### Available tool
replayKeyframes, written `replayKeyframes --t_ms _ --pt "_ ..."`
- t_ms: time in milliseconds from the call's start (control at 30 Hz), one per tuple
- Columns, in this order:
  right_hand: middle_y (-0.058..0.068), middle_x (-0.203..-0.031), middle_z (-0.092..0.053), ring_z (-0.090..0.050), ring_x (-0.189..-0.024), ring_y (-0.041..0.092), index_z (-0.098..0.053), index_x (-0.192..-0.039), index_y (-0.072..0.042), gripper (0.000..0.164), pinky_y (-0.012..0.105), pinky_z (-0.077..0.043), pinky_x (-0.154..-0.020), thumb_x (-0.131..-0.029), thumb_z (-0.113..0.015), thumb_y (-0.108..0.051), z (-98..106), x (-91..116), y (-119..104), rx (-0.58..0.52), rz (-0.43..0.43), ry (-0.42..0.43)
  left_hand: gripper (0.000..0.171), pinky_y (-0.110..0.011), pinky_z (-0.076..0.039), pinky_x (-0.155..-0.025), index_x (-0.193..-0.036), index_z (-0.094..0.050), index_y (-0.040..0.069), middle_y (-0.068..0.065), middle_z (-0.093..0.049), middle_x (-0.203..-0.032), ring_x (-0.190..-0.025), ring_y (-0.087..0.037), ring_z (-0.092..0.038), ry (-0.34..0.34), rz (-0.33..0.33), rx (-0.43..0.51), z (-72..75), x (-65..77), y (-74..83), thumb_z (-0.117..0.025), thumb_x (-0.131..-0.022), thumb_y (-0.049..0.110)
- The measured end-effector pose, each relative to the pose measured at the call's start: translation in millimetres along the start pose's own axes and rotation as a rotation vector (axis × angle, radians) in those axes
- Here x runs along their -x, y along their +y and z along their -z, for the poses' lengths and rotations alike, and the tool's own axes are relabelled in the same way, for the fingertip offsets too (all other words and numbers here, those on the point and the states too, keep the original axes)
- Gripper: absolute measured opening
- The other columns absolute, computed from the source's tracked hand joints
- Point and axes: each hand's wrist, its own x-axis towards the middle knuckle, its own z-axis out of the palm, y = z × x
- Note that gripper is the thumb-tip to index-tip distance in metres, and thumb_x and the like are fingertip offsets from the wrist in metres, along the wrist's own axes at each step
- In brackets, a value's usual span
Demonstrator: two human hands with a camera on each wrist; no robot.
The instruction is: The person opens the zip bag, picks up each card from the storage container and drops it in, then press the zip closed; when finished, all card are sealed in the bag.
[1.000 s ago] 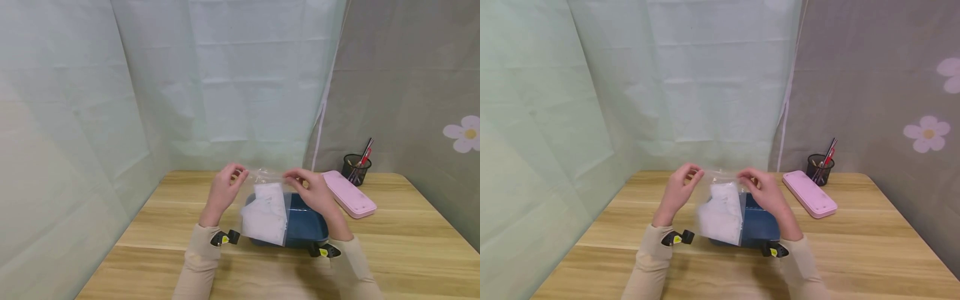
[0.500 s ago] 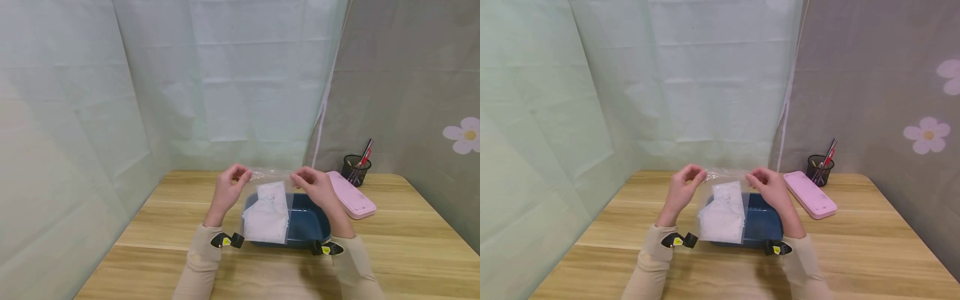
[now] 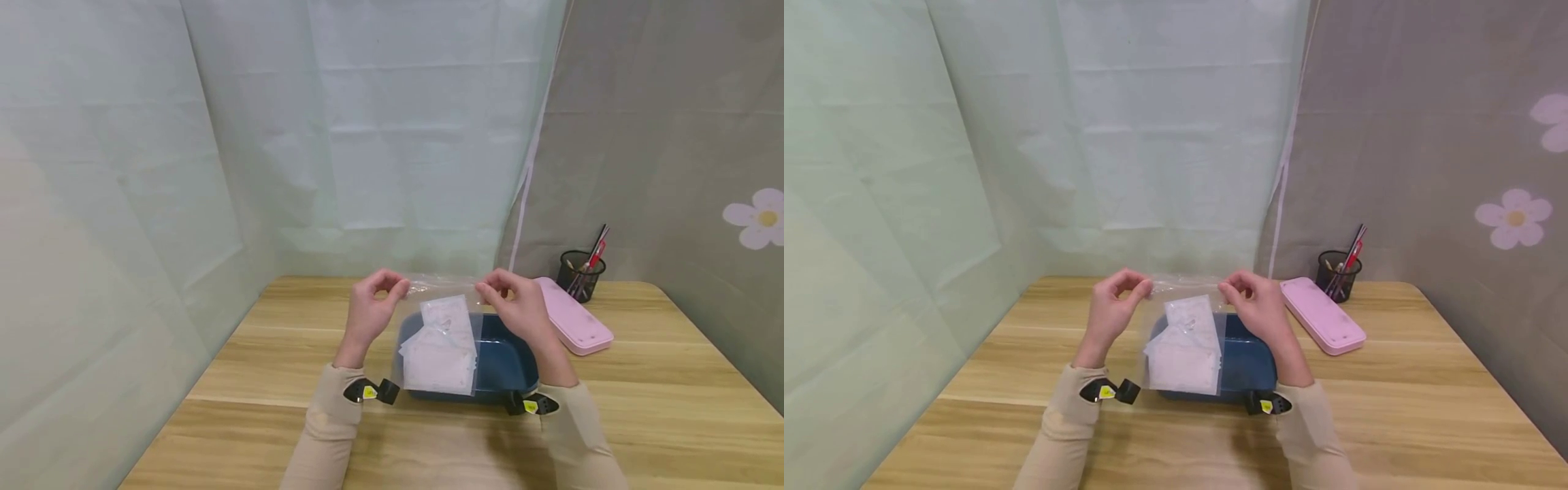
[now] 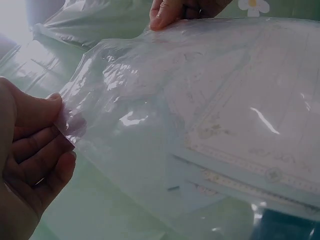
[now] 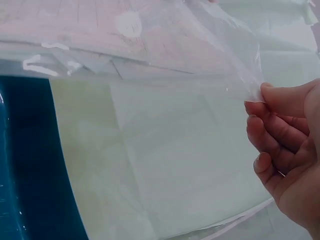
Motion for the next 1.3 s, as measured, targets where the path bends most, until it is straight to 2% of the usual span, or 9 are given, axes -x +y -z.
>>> replayKeyframes --t_ms 300,467,600,733,867,933,1033,1167,1300 --pt "0.006 -0.07 -0.067 -0.051 -0.066 0.004 -0.069 -0.086 -0.006 0.005 0.019 -0.042 -0.066 -0.088 -0.07 -0.011 0 1 -4 -0.006 0.061 0.017 0.01 -0.02 -0.049 -0.071 -0.088 -0.069 0.001 -0.013 -0.07 -0.078 -0.069 -0.017 -0.063 -0.012 0.001 0.015 3.2 3.4 0.4 -0.071 -0.088 0.011" --pt "0.005 -0.072 -0.066 -0.05 -0.066 0.005 -0.068 -0.089 -0.007 0.005 0.018 -0.041 -0.062 -0.089 -0.069 -0.012 2 -1 -4 -0.013 0.069 -0.013 0.01 -0.019 -0.05 -0.07 -0.091 -0.069 0.001 -0.013 -0.07 -0.08 -0.07 -0.017 -0.064 -0.009 0.024 0.027 4.4 2.9 0.1 -0.07 -0.088 0.011" --pt "0.006 -0.084 -0.067 -0.053 -0.076 0.01 -0.066 -0.102 -0.007 0.014 0.022 -0.043 -0.067 -0.09 -0.069 -0.012 4 -4 -7 0.042 0.073 -0.039 0.01 -0.019 -0.049 -0.066 -0.09 -0.069 0.002 -0.012 -0.07 -0.079 -0.068 -0.012 -0.063 -0.011 0.026 0.026 2.0 2.4 -0.4 -0.071 -0.088 0.013" --pt "0.008 -0.098 -0.068 -0.058 -0.089 0.018 -0.065 -0.108 -0.006 0.022 0.033 -0.046 -0.075 -0.087 -0.071 -0.009 0 -9 -21 0.126 0.17 -0.054 0.011 -0.021 -0.048 -0.063 -0.089 -0.069 0.003 -0.01 -0.069 -0.075 -0.065 -0.011 -0.061 -0.016 -0.001 -0.009 -2.3 4.0 -2.1 -0.071 -0.088 0.013" --pt "0.009 -0.1 -0.07 -0.061 -0.091 0.023 -0.068 -0.104 -0.006 0.021 0.041 -0.049 -0.08 -0.085 -0.074 -0.012 -11 -22 -43 0.191 0.314 -0.148 0.01 -0.021 -0.048 -0.062 -0.089 -0.069 0.003 -0.009 -0.069 -0.073 -0.063 -0.013 -0.061 -0.017 -0.032 -0.046 -6.0 5.3 -2.4 -0.071 -0.088 0.013" --pt "0.009 -0.098 -0.07 -0.062 -0.09 0.023 -0.069 -0.103 -0.006 0.021 0.041 -0.051 -0.08 -0.085 -0.074 -0.015 -18 -28 -53 0.22 0.349 -0.215 0.011 -0.021 -0.048 -0.062 -0.089 -0.07 0.003 -0.009 -0.069 -0.073 -0.063 -0.014 -0.061 -0.019 -0.048 -0.05 -7.2 5.1 -2.0 -0.071 -0.088 0.013" --pt "0.009 -0.098 -0.071 -0.063 -0.089 0.024 -0.07 -0.102 -0.006 0.02 0.04 -0.052 -0.08 -0.086 -0.074 -0.018 -25 -34 -62 0.271 0.325 -0.29 0.011 -0.021 -0.048 -0.062 -0.089 -0.07 0.002 -0.01 -0.07 -0.073 -0.062 -0.017 -0.061 -0.025 -0.071 -0.045 -8.7 4.3 -0.7 -0.07 -0.088 0.013" --pt "0.007 -0.096 -0.07 -0.063 -0.09 0.023 -0.07 -0.1 -0.007 0.019 0.039 -0.052 -0.082 -0.087 -0.073 -0.02 -29 -39 -65 0.288 0.249 -0.336 0.012 -0.022 -0.048 -0.061 -0.089 -0.07 0.002 -0.01 -0.07 -0.072 -0.062 -0.017 -0.062 -0.027 -0.092 -0.039 -9.5 3.1 0.3 -0.07 -0.089 0.014" --pt "0.004 -0.087 -0.068 -0.059 -0.083 0.017 -0.071 -0.092 -0.008 0.013 0.035 -0.05 -0.077 -0.088 -0.072 -0.02 -31 -43 -62 0.243 0.273 -0.374 0.012 -0.021 -0.048 -0.06 -0.088 -0.069 0.001 -0.011 -0.069 -0.071 -0.061 -0.017 -0.062 -0.023 -0.115 -0.038 -9.1 1.2 0.5 -0.069 -0.089 0.013"
